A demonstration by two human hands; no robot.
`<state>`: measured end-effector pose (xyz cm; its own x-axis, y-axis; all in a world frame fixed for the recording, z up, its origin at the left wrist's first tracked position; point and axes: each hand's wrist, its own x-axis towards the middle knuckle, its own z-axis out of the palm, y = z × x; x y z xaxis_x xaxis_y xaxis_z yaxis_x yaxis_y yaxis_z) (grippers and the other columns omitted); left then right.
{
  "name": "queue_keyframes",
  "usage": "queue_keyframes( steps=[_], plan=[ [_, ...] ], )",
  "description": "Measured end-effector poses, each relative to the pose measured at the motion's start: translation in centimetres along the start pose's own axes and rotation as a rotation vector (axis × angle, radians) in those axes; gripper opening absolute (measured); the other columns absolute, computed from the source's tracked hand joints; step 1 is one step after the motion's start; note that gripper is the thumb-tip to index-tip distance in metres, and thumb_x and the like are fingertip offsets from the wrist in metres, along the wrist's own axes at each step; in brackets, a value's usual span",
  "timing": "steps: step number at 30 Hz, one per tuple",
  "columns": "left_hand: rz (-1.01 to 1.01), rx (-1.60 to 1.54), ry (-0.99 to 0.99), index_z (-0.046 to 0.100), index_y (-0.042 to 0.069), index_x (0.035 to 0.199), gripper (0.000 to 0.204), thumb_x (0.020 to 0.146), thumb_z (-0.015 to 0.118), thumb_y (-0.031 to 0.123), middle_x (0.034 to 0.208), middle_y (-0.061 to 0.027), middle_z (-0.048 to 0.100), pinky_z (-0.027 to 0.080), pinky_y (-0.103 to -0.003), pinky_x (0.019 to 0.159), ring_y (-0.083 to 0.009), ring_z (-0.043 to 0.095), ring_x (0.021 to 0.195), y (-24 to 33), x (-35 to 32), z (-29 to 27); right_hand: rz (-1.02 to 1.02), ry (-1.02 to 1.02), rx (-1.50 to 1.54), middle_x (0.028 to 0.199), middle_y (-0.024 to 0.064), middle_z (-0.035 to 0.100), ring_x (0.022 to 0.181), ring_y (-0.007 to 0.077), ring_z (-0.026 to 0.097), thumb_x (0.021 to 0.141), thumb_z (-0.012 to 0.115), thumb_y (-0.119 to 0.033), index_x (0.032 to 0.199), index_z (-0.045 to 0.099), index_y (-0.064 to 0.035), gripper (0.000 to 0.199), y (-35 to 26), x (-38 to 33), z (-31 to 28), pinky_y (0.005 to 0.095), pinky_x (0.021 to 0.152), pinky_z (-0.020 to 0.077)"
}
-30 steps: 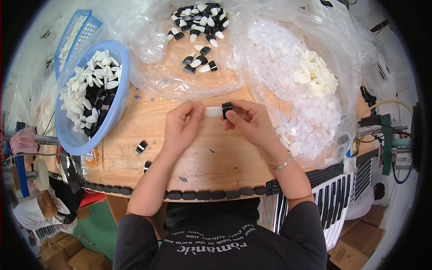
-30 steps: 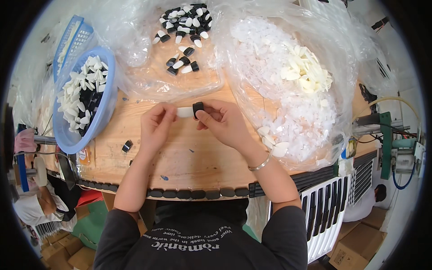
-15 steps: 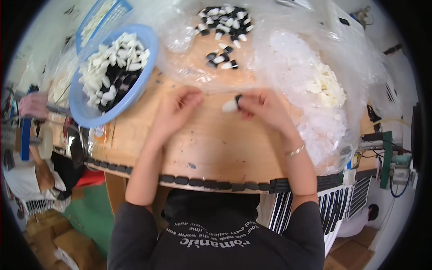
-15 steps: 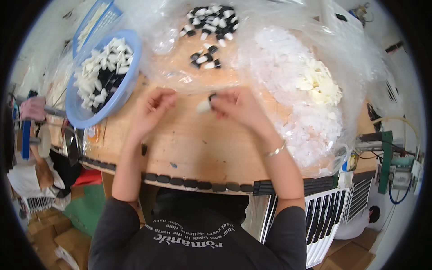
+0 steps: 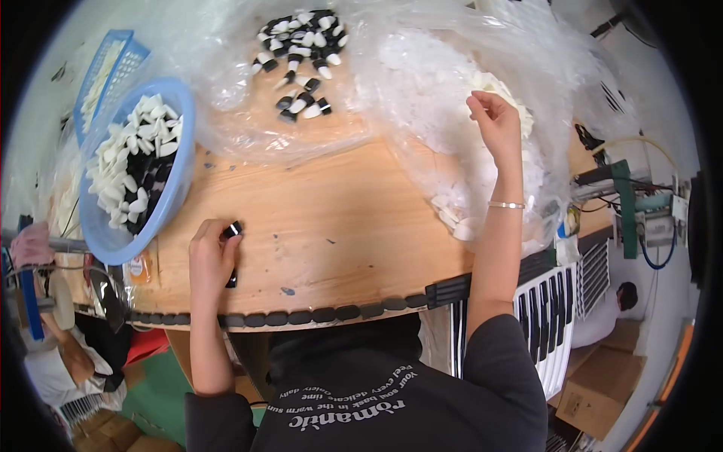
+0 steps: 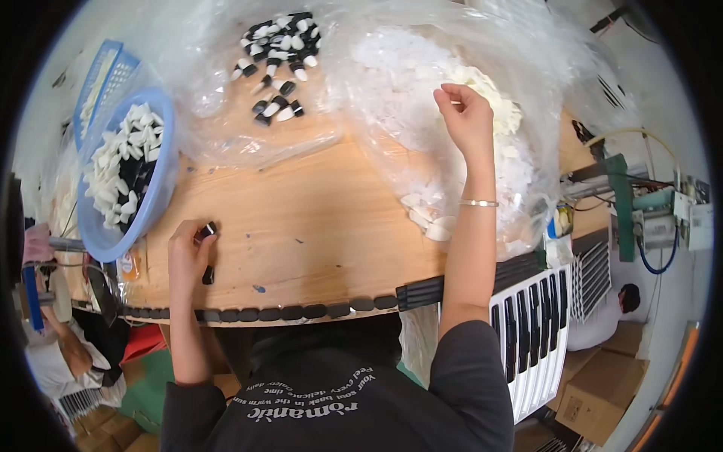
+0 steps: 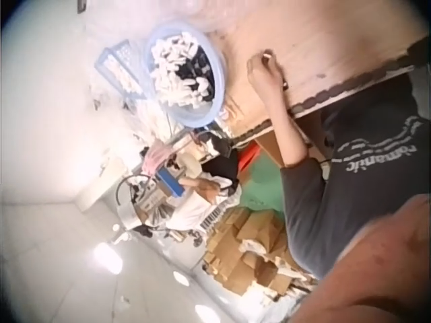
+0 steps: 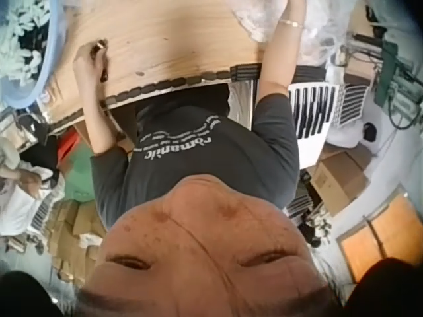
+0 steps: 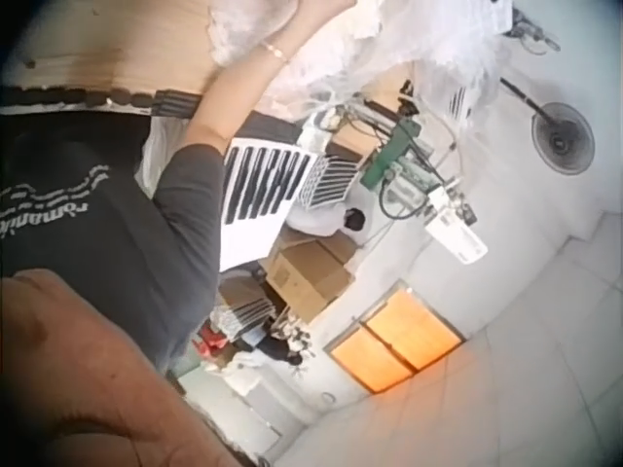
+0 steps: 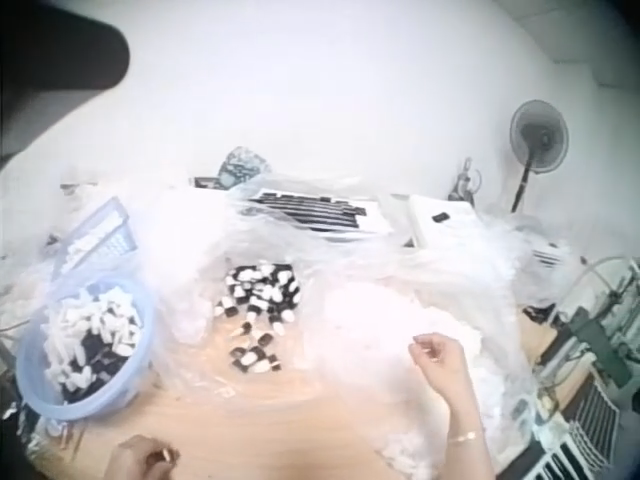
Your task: Assembling small black and white plastic components at a workbench.
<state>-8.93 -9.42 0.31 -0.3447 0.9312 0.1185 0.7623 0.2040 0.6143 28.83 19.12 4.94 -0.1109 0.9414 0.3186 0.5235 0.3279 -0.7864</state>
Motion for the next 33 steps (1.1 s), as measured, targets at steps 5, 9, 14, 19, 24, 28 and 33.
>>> queue_keyframes(
  steps=[5, 9, 14, 19, 24, 28, 33],
  plan=[
    [0.257, -0.317, -0.091, 0.054, -0.002, 0.082, 0.013, 0.075, 0.065, -0.004, 0.078, -0.0152, 0.055, 0.045, -0.033, 0.061, -0.0285, 0.055, 0.065, 5.9, 4.5, 2.6, -0.001, -0.137, -0.25, 0.078, 0.0049, 0.067, 0.062, 0.0095, 0.056, 0.081, 0.068, -0.01, 0.097, 0.067, 0.0017, 0.02, 2.5, -1.9, 0.3, 0.0249, 0.058, 0.0465],
    [0.39, -0.413, -0.086, 0.052, -0.001, 0.084, 0.011, 0.08, 0.062, -0.005, 0.084, -0.0083, 0.055, 0.043, -0.025, 0.065, -0.0153, 0.052, 0.07, 9.0, 6.8, 5.2, 0.071, -0.256, -0.178, 0.077, 0.0068, 0.067, 0.061, 0.0129, 0.057, 0.079, 0.066, -0.006, 0.094, 0.067, 0.0007, 0.016, 2.6, -3.6, 1.6, 0.027, 0.06, 0.0478],
    [0.39, -0.489, -0.123, 0.052, -0.002, 0.085, 0.011, 0.079, 0.059, -0.008, 0.085, -0.0117, 0.054, 0.044, -0.028, 0.063, -0.0207, 0.052, 0.07, 8.8, 5.8, 8.5, -0.085, -0.324, -0.22, 0.067, 0.0067, 0.064, 0.059, 0.0127, 0.056, 0.078, 0.065, -0.005, 0.088, 0.067, 0.0006, 0.011, 3.2, -4.2, 1.7, 0.028, 0.058, 0.0477],
    [0.175, -0.561, -0.237, 0.052, -0.001, 0.087, 0.01, 0.083, 0.057, -0.008, 0.088, -0.0062, 0.055, 0.044, -0.022, 0.071, -0.0112, 0.053, 0.077, 7.4, 6.2, 7.5, 0.206, -0.432, -0.169, 0.059, 0.0134, 0.062, 0.054, 0.0184, 0.058, 0.076, 0.066, -0.012, 0.071, 0.065, 0.0029, 0.016, -0.2, -4.3, 0.8, 0.0295, 0.055, 0.046],
    [0.225, -0.636, -0.17, 0.052, 0.0, 0.098, 0.016, 0.084, 0.056, -0.008, 0.093, -0.004, 0.056, 0.045, -0.022, 0.07, -0.0103, 0.057, 0.08, 7.4, 5.9, 7.5, 0.135, -0.215, -0.304, 0.062, 0.0146, 0.063, 0.055, 0.0224, 0.06, 0.077, 0.068, -0.013, 0.07, 0.064, 0.002, 0.017, 1.1, -4.0, 0.6, 0.0321, 0.056, 0.0468],
    [0.255, -0.689, -0.12, 0.051, 0.0, 0.113, 0.031, 0.083, 0.057, -0.008, 0.098, -0.0051, 0.056, 0.046, -0.021, 0.069, -0.0101, 0.057, 0.079, 8.4, 5.5, 7.4, -0.042, 0.265, -0.294, 0.075, 0.0112, 0.066, 0.058, 0.0202, 0.062, 0.08, 0.064, -0.006, 0.082, 0.065, 0.0017, 0.008, 3.6, -2.7, -0.7, 0.0307, 0.057, 0.0477],
    [0.108, -0.895, -0.155, 0.046, 0.0, 0.127, 0.049, 0.082, 0.059, -0.01, 0.101, -0.0069, 0.057, 0.046, -0.022, 0.07, -0.0101, 0.058, 0.082, 9.1, 5.2, 7.3, -0.18, 0.28, -0.658, 0.094, 0.0113, 0.065, 0.077, 0.0283, 0.064, 0.076, 0.064, -0.001, 0.088, 0.067, -0.0033, 0.013, 6.7, 0.9, -3.2, 0.0353, 0.069, 0.0501]
  ],
)
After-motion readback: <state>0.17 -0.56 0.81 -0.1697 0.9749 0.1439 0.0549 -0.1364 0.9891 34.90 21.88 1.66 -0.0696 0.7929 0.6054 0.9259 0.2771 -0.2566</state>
